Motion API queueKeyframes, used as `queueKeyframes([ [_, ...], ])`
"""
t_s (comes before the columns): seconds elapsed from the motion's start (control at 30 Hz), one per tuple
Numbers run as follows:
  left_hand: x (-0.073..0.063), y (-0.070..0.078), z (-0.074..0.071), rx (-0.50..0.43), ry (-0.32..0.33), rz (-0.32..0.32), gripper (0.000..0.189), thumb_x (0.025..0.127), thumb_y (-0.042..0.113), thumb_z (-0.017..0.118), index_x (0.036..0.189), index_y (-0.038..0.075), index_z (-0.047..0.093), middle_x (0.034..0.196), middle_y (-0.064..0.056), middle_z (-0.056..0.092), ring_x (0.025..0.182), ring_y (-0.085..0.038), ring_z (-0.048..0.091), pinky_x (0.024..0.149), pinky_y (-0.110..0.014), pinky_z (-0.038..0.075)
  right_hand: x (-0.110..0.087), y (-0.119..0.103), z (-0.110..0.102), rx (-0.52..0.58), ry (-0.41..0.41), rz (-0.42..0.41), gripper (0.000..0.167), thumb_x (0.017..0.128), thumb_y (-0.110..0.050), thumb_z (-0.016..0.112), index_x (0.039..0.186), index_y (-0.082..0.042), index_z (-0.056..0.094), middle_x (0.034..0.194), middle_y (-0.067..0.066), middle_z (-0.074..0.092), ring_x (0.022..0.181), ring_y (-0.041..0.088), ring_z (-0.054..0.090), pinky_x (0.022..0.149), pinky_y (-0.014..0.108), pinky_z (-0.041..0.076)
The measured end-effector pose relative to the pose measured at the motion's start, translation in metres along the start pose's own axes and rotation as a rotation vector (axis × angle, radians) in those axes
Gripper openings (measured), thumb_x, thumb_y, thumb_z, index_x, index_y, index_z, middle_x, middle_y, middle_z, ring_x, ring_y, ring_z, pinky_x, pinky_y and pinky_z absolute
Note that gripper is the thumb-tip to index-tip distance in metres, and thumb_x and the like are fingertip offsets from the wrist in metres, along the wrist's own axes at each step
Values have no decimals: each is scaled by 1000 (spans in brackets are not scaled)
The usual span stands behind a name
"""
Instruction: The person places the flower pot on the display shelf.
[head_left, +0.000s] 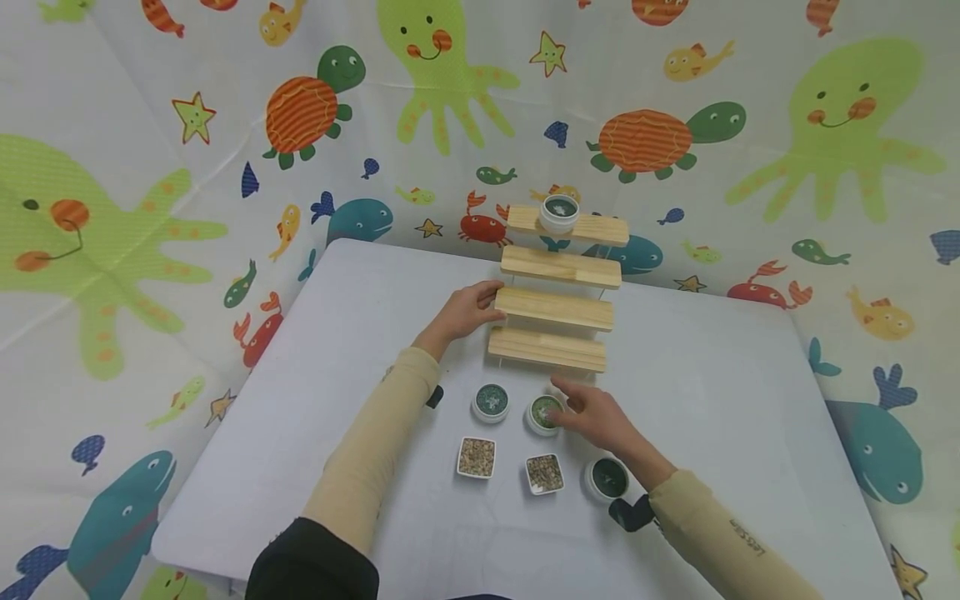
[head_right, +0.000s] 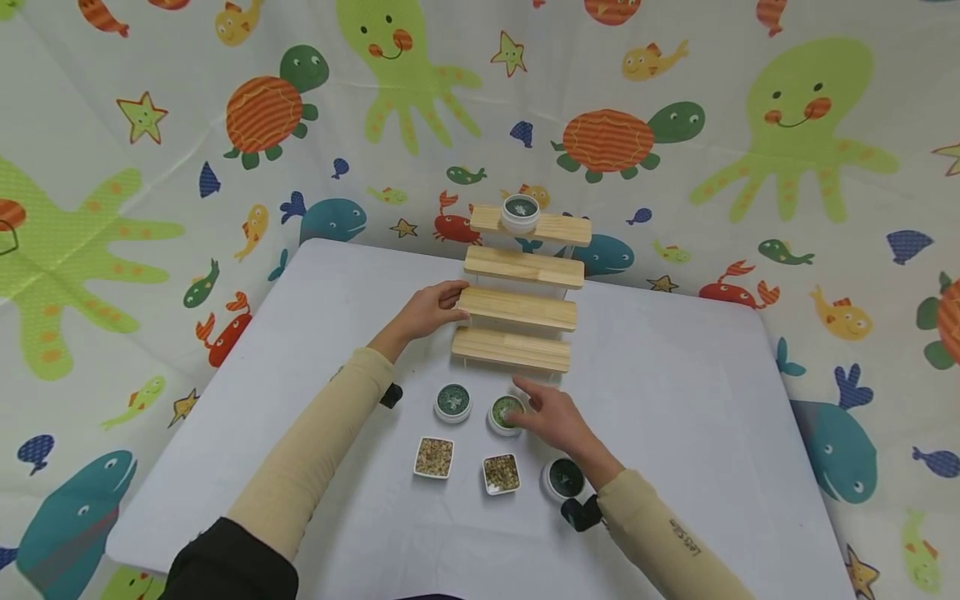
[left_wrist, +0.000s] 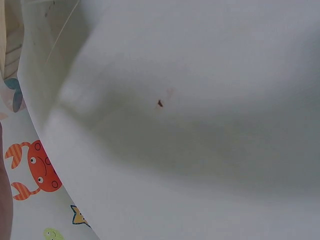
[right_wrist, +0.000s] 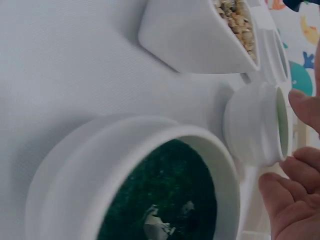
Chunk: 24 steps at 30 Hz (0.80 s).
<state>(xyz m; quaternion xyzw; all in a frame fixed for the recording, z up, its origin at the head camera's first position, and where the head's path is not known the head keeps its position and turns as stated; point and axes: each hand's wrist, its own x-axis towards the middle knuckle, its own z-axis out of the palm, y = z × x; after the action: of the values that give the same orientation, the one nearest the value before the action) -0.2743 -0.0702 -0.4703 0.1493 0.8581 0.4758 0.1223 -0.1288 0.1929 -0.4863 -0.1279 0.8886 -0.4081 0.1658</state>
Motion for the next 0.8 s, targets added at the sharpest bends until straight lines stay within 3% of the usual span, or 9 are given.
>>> queueKeyframes([
  [0.27, -1, 2, 0, 0, 0, -6, 64, 90, 16, 72, 146, 5, 43, 149, -10, 46, 133, -19, 48, 108, -25, 43, -2, 1, 5, -54, -51, -66, 65, 83, -27, 79, 139, -3, 54, 139, 15, 55, 127, 35, 52, 108, 51, 42],
  [0.47, -2, 3, -1, -5, -5, -5, 65, 90, 18, 72, 146, 5, 43, 149, -11, 45, 134, -19, 47, 108, -24, 42, -1, 5, 7, -96, -54, -86, 68, 81, -26, 81, 139, -3, 54, 139, 15, 55, 127, 34, 52, 107, 50, 43],
  [0.8, -2, 2, -1, -5, -3, -10, 65, 90, 19, 72, 146, 6, 43, 149, -10, 45, 134, -19, 47, 108, -24, 43, -2, 11, 8, -34, -62, -108, 71, 78, -20, 83, 139, -1, 53, 142, 16, 52, 127, 33, 52, 107, 44, 44],
])
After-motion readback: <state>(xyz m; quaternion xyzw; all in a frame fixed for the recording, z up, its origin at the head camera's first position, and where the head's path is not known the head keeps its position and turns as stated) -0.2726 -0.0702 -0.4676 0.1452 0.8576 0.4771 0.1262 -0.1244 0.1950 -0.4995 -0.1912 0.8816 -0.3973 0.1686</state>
